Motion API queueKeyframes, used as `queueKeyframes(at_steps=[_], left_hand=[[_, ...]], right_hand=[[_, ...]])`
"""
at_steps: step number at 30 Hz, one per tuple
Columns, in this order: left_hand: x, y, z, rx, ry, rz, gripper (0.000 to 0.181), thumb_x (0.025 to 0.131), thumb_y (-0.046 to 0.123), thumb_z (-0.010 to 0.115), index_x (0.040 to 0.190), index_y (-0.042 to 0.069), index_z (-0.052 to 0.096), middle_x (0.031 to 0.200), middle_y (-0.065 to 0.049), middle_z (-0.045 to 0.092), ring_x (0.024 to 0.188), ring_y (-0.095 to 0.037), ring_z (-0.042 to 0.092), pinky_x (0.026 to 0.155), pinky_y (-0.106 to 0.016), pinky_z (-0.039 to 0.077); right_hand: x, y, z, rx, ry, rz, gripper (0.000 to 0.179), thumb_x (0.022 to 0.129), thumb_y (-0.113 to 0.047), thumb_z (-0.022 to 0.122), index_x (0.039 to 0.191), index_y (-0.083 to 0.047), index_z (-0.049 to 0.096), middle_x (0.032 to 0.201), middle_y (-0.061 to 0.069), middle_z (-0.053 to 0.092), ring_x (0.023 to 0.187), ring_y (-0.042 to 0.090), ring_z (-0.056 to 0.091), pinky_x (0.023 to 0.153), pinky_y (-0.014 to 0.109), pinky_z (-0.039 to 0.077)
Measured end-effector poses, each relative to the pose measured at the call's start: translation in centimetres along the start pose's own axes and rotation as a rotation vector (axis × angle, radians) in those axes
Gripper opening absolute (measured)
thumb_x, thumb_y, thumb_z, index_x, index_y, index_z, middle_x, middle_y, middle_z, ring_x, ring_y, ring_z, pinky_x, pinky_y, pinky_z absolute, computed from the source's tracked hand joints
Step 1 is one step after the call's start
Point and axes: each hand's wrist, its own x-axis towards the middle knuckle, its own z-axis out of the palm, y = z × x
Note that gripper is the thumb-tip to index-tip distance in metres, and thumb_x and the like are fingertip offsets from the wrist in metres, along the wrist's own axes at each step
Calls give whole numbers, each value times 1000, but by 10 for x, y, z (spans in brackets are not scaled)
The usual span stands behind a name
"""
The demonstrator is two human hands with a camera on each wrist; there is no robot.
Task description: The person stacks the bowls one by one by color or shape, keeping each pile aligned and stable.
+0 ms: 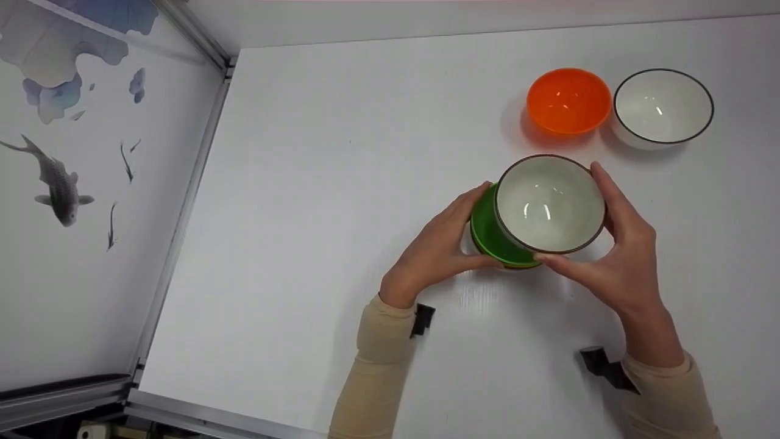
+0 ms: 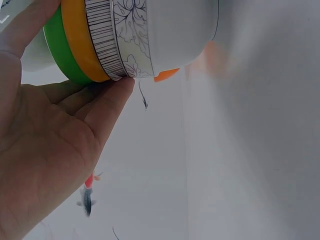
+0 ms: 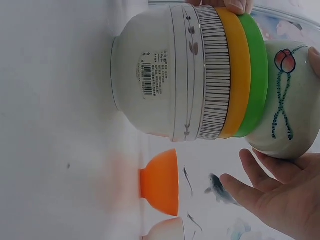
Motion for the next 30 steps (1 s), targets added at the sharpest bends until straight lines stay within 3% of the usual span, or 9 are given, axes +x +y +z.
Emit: queueKeyframes(at_steps=[11,20,30], left_hand=[[-1,-1,-1,-28,13,-14,105,77,36,86,158,10,25,162,-1,34,148,-10,34,121,-21,30],[0,-1,-1,-30,32,-17,104,76,34,87,157,11,27,157,-1,42,144,-9,40,116,-20,37],[0,0,0,-17,36,-24,103,76,31,88,157,11,28,155,-2,44,142,-11,43,114,-22,41]], right_hand=[[0,0,5,-25,-43,-6,119,45,6,96,151,-10,44,142,16,59,130,6,55,106,11,44],[-3,6,11,-94,-54,-43,120,42,-2,99,149,-8,46,137,17,61,127,-3,51,108,9,39],[-4,13,14,-117,-62,-69,119,40,-5,100,147,-5,48,137,18,60,129,3,49,110,11,37]])
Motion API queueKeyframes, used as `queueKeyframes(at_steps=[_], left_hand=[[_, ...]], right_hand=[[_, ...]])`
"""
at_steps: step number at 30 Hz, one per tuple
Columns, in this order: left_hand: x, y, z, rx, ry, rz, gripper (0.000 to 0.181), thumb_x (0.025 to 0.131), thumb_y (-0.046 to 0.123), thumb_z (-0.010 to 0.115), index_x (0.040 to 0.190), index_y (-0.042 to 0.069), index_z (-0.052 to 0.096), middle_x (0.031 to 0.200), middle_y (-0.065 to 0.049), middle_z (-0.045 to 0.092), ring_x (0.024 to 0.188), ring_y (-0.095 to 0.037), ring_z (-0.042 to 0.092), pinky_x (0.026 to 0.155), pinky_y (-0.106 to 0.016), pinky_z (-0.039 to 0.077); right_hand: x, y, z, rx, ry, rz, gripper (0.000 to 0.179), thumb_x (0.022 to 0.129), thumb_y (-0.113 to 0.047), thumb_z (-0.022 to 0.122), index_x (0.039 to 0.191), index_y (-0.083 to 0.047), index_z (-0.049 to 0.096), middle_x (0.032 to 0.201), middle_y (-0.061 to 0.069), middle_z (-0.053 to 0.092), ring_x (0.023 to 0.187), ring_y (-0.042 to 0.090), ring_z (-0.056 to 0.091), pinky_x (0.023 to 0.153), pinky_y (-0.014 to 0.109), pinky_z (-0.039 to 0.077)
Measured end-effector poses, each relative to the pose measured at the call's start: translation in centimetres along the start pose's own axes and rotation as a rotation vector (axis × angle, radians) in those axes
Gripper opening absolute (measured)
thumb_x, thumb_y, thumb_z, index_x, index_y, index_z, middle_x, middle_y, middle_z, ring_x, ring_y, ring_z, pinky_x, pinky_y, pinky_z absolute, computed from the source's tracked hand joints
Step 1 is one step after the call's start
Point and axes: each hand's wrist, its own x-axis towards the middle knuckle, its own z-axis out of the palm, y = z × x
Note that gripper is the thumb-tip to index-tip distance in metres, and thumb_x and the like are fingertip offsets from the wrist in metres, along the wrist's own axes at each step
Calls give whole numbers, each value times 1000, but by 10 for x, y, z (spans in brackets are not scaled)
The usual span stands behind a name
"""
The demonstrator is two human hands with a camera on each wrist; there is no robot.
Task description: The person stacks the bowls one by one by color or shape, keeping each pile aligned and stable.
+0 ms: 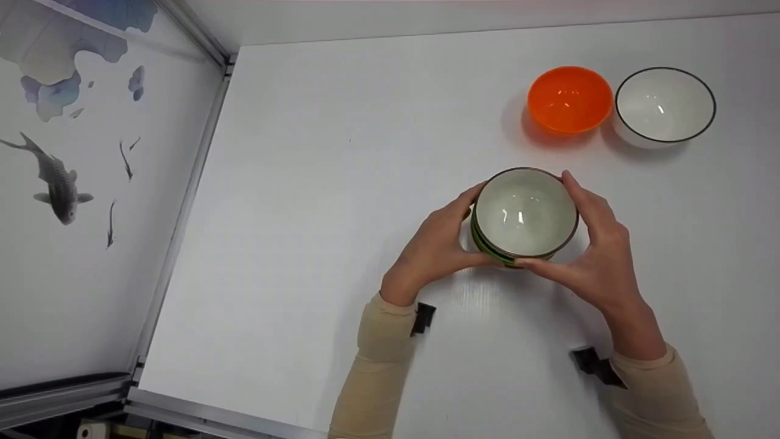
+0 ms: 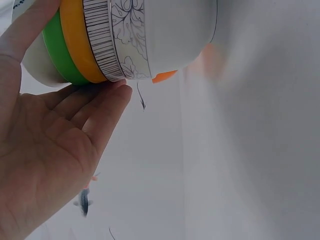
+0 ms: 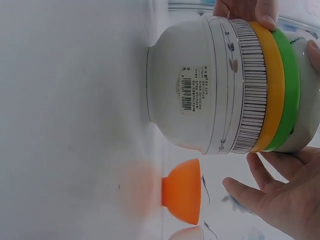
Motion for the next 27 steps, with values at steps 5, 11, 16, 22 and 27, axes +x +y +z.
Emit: queueKeyframes(at_steps=[5,11,16,22,27], left_hand=[[0,0,0,-5,3,7,103,75,33,88,157,12,28,155,-1,45,141,-10,44,114,-21,41],[0,0,-1,19,2,2,103,75,33,89,156,10,29,155,-2,45,138,-14,48,113,-21,42],[0,0,-1,33,-2,-6,103,75,32,89,155,8,30,155,-3,45,137,-15,49,112,-21,43],[-1,0,-1,28,-1,-3,102,75,31,88,155,8,30,155,-3,45,138,-15,49,112,-21,43],[0,0,0,19,1,0,102,75,30,88,155,9,30,155,-2,45,138,-14,48,112,-21,43]], right_hand=[[0,-1,1,3,-6,-3,119,41,-5,99,148,-6,48,138,18,60,130,3,49,110,11,36],[-1,-2,1,-17,-27,30,118,45,-10,100,150,-10,45,139,18,58,130,1,47,110,11,36],[-1,-3,1,-18,-45,49,118,48,-12,100,152,-12,43,140,17,58,130,2,47,110,11,36],[-2,-4,1,-16,-38,46,116,48,-10,99,151,-13,44,140,15,59,129,7,49,108,10,36],[-1,-4,0,-24,-45,51,117,48,-11,99,151,-14,44,140,15,59,128,3,48,107,9,35]])
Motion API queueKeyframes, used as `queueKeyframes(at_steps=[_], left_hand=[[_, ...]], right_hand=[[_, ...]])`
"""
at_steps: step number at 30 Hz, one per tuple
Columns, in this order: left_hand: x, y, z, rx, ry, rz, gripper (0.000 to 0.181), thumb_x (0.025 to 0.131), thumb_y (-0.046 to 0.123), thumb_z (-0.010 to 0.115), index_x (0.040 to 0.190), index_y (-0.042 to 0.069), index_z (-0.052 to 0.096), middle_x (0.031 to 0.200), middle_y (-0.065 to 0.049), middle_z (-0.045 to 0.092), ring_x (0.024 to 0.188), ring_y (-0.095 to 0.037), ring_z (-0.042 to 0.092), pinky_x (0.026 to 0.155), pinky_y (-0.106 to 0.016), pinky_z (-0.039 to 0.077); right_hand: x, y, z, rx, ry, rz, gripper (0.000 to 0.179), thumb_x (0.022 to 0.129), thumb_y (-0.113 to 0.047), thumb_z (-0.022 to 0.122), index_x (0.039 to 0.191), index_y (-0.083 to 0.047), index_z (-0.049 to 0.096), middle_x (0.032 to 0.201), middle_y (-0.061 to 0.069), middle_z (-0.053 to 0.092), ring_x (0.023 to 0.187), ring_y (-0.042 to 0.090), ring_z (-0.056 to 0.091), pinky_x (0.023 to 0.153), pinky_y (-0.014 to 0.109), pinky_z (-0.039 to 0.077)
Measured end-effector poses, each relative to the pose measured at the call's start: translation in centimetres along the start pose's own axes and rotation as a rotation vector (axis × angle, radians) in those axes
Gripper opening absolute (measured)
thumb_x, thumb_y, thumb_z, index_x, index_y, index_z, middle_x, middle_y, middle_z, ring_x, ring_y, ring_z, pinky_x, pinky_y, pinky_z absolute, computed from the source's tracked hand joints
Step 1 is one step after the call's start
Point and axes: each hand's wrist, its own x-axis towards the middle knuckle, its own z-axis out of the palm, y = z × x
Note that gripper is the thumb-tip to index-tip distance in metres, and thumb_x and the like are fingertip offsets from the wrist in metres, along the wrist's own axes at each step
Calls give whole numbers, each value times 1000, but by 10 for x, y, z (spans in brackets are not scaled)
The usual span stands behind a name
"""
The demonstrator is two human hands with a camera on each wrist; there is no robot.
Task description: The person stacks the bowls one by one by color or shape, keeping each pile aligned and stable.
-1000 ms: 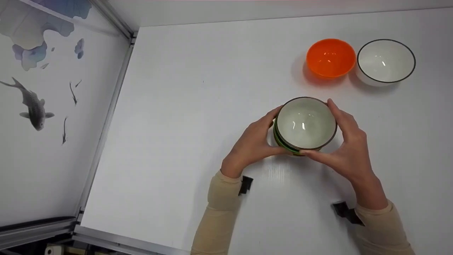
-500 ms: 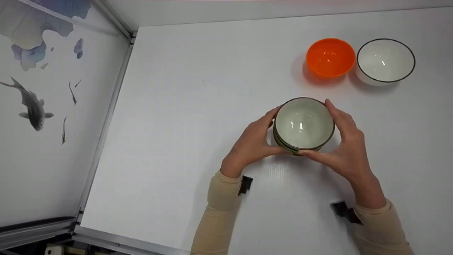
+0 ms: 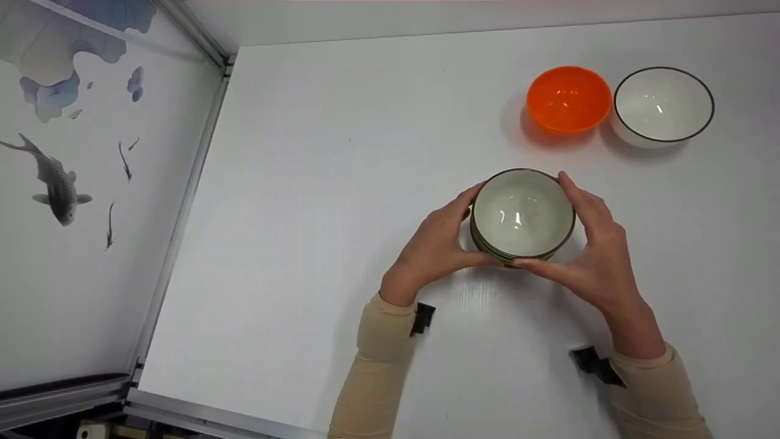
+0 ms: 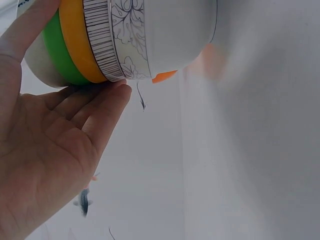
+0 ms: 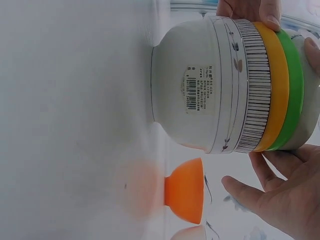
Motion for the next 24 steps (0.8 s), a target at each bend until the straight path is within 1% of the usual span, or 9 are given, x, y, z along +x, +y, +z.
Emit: queueKeyframes(at_steps=[9,14,16,24], left_hand=[[0,1,0,-20,0,-2,101,75,30,89,155,10,30,155,-2,45,136,-14,49,113,-23,43],[0,1,0,-43,0,-20,102,75,30,89,156,12,30,153,0,46,136,-12,48,113,-20,41],[0,1,0,-44,0,-29,102,74,30,89,156,13,30,153,0,46,136,-12,48,113,-20,41],[0,2,0,-30,-8,-29,102,75,29,89,155,11,30,154,-1,45,137,-14,48,113,-21,42]], right_hand=[[0,1,-1,-6,-15,-8,119,47,-12,100,151,-14,44,140,13,59,129,7,49,108,8,34],[1,2,-1,1,-15,-19,120,45,-10,101,151,-13,44,141,13,59,129,9,49,109,10,34],[1,2,-1,7,-14,-24,120,44,-9,101,151,-12,45,141,13,59,130,10,49,109,10,34],[1,2,-1,5,-16,-20,120,44,-9,101,151,-12,45,142,12,58,130,15,50,109,10,33]])
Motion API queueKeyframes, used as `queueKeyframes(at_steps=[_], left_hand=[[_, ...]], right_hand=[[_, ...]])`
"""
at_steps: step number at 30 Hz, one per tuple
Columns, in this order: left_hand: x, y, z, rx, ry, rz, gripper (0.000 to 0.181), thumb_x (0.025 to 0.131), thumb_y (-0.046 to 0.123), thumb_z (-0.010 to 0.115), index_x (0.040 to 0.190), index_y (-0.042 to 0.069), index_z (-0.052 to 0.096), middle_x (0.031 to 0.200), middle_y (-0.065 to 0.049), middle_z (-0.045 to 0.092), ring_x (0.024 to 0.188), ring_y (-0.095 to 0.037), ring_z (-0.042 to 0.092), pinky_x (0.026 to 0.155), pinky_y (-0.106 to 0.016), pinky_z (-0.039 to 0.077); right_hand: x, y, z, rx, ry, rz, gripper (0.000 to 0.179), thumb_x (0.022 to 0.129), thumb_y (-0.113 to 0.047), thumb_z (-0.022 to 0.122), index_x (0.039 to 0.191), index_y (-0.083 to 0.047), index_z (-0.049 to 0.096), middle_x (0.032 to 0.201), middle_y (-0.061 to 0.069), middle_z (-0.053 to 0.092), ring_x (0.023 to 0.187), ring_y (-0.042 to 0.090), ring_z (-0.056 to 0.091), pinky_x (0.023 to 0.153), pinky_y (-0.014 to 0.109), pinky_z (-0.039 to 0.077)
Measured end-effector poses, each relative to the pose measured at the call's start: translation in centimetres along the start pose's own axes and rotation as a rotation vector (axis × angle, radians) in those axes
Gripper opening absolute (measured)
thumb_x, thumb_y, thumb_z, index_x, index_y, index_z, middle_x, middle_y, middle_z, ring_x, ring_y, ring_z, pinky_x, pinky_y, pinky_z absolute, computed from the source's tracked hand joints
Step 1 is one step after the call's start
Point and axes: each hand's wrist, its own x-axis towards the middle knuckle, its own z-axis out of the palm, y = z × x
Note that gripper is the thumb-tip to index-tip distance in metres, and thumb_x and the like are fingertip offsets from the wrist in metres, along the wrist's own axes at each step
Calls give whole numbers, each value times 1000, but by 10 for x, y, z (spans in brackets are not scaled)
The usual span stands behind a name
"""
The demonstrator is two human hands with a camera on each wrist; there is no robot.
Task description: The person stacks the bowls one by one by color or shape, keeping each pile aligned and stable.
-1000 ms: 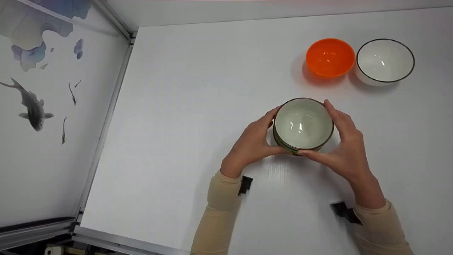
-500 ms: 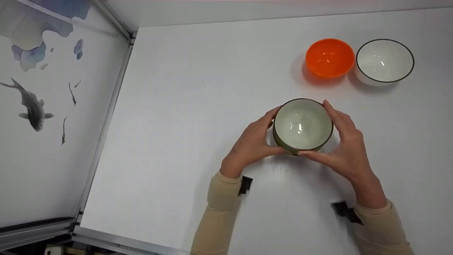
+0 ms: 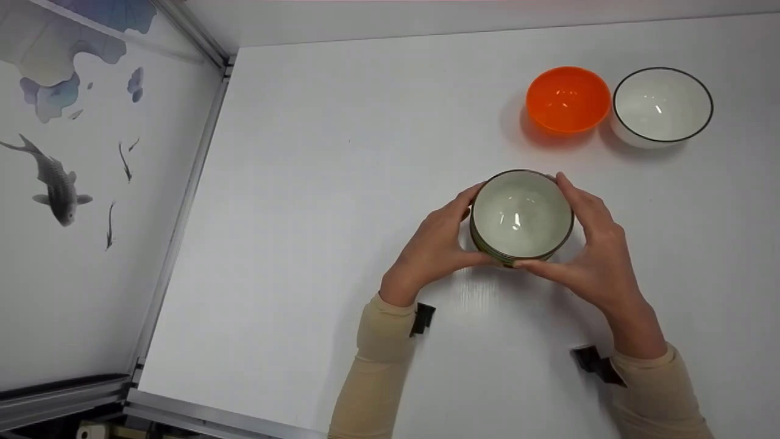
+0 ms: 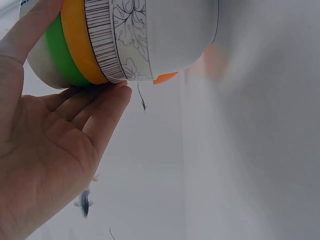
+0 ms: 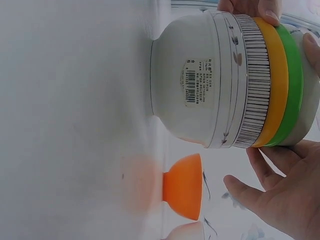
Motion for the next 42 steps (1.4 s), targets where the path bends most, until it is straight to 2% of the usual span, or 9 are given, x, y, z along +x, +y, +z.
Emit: queueKeyframes(at_steps=[7,13,16,20,24,28,31,36,42], left_hand=[[-1,1,0,8,3,6,103,74,29,89,156,11,29,155,-1,45,138,-14,48,113,-21,42],[1,0,2,1,-1,14,103,74,29,89,156,10,29,154,-2,46,137,-14,48,113,-21,42],[3,-2,3,5,-6,19,103,75,29,89,156,9,28,154,-3,46,137,-15,49,112,-22,43],[5,-7,5,19,-1,39,103,75,29,88,156,9,27,154,-4,45,136,-15,49,112,-20,43],[9,-8,6,18,-9,35,103,77,28,87,156,8,26,155,-4,43,138,-14,46,112,-17,42],[12,-8,6,11,-23,10,103,77,26,87,157,9,25,157,-4,41,141,-12,43,112,-15,40],[13,-9,7,-4,-27,6,103,77,25,87,157,9,24,157,-4,41,142,-12,42,112,-15,39],[13,-10,8,-31,-29,16,104,78,23,86,158,9,22,159,-5,38,145,-12,39,113,-15,38],[13,-10,9,-47,-27,22,104,78,22,87,158,10,22,161,-3,35,147,-11,36,114,-16,38]], right_hand=[[0,-2,-1,-8,-14,3,120,46,-10,101,152,-13,43,143,11,58,130,18,50,110,10,33],[-2,-4,-5,-33,-88,87,123,53,-12,99,157,-20,34,150,6,51,134,26,46,112,21,34],[-2,-2,-5,-21,-115,117,123,56,-14,99,158,-22,31,153,5,48,136,26,44,113,28,35],[1,-1,-6,5,-154,142,122,59,-16,98,158,-26,28,154,7,45,137,29,42,112,56,37],[6,2,-11,28,-173,148,118,63,-14,95,158,-30,26,155,8,43,138,31,40,112,65,35],[10,4,-17,30,-157,142,111,69,-10,91,158,-30,28,155,5,44,139,27,41,121,35,34],[12,6,-22,34,-133,140,103,72,-7,87,157,-29,31,154,5,45,137,17,42,113,10,29],[14,9,-28,45,-109,144,93,77,-4,82,155,-26,36,150,9,48,132,-2,40,111,6,28],[20,14,-34,31,-86,149,81,83,-6,77,153,-24,40,149,9,49,132,-6,40,113,7,28]])
